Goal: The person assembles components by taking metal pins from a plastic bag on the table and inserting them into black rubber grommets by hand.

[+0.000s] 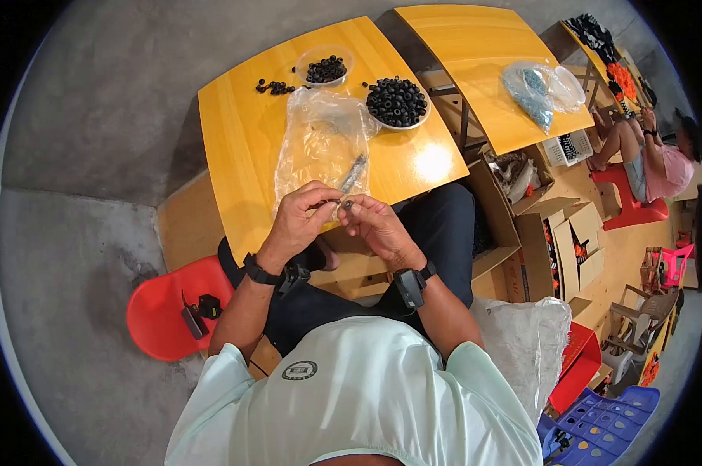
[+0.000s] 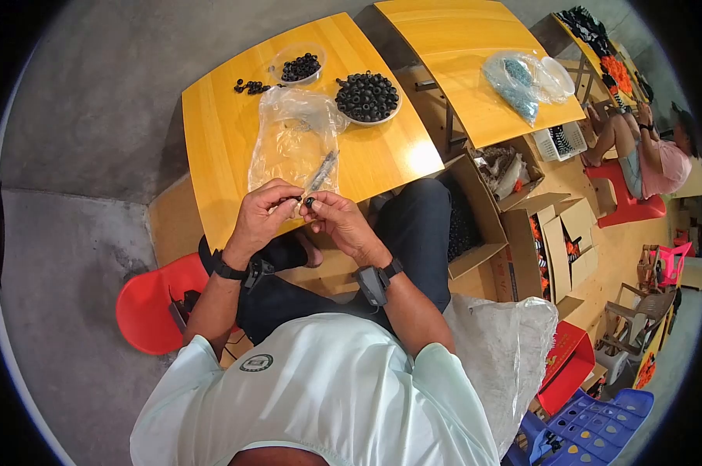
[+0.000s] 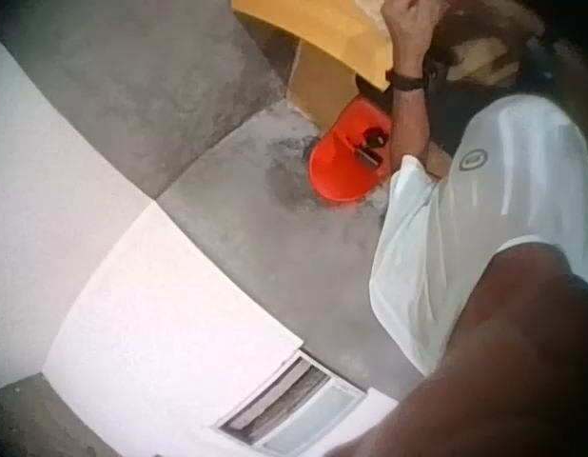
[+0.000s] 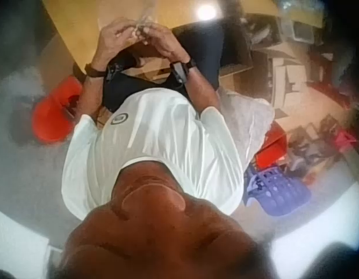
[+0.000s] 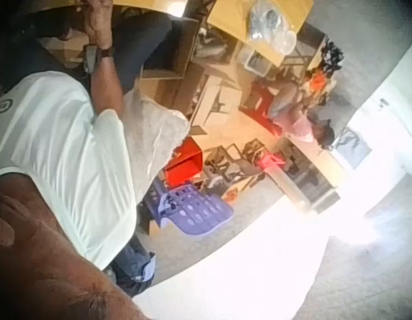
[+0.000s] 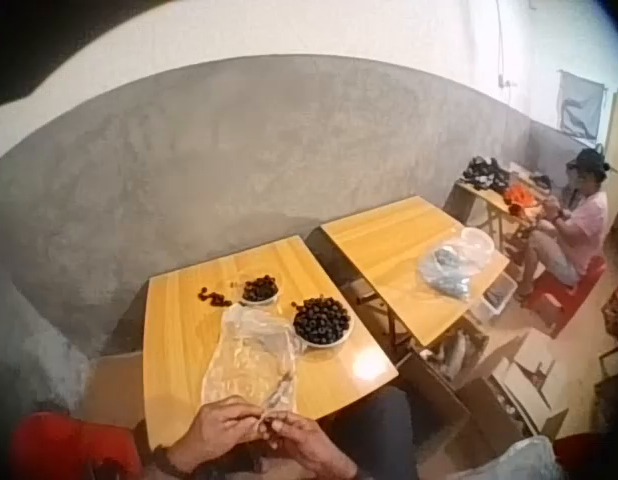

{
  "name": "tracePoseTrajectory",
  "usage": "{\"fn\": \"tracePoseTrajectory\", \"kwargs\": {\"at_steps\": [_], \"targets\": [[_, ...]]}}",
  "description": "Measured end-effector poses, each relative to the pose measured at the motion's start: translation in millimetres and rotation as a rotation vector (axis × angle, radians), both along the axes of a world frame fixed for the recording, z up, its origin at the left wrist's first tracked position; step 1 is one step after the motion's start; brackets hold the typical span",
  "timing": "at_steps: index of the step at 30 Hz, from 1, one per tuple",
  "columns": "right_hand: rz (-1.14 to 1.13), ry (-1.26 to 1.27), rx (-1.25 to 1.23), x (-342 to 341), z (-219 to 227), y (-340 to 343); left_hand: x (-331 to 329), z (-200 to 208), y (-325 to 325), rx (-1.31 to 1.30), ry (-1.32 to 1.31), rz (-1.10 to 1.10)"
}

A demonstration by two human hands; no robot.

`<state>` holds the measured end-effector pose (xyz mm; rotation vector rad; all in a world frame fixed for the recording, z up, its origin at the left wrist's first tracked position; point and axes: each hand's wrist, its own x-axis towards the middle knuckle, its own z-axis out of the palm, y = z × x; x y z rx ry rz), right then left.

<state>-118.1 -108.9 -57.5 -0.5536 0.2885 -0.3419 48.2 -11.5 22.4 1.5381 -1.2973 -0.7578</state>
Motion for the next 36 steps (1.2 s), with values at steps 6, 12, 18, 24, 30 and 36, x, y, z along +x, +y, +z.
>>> {"fn": "tracePoseTrajectory", "kwargs": {"at_steps": [6,12,18,24,30,36], "targets": [[0.007,0.007,0.01,-3,-1,0,-6,1,0,-0.018,-0.058,0.009],[0.006,0.012,-0.021,-4,-2,2,-9,-1,0,-0.025,-0.069,-0.003],[0.002,0.013,-0.009,-4,-2,4,-11,-1,2,-0.015,-0.06,-0.007],[0.003,0.022,-0.024,-5,-2,4,-13,-3,2,-0.014,-0.084,-0.003],[0.011,0.036,-0.032,-5,-2,5,-11,-4,4,-0.021,-0.123,-0.01],[0.009,0.044,-0.023,-5,-1,7,-13,0,5,0.012,-0.076,-0.009]]}}
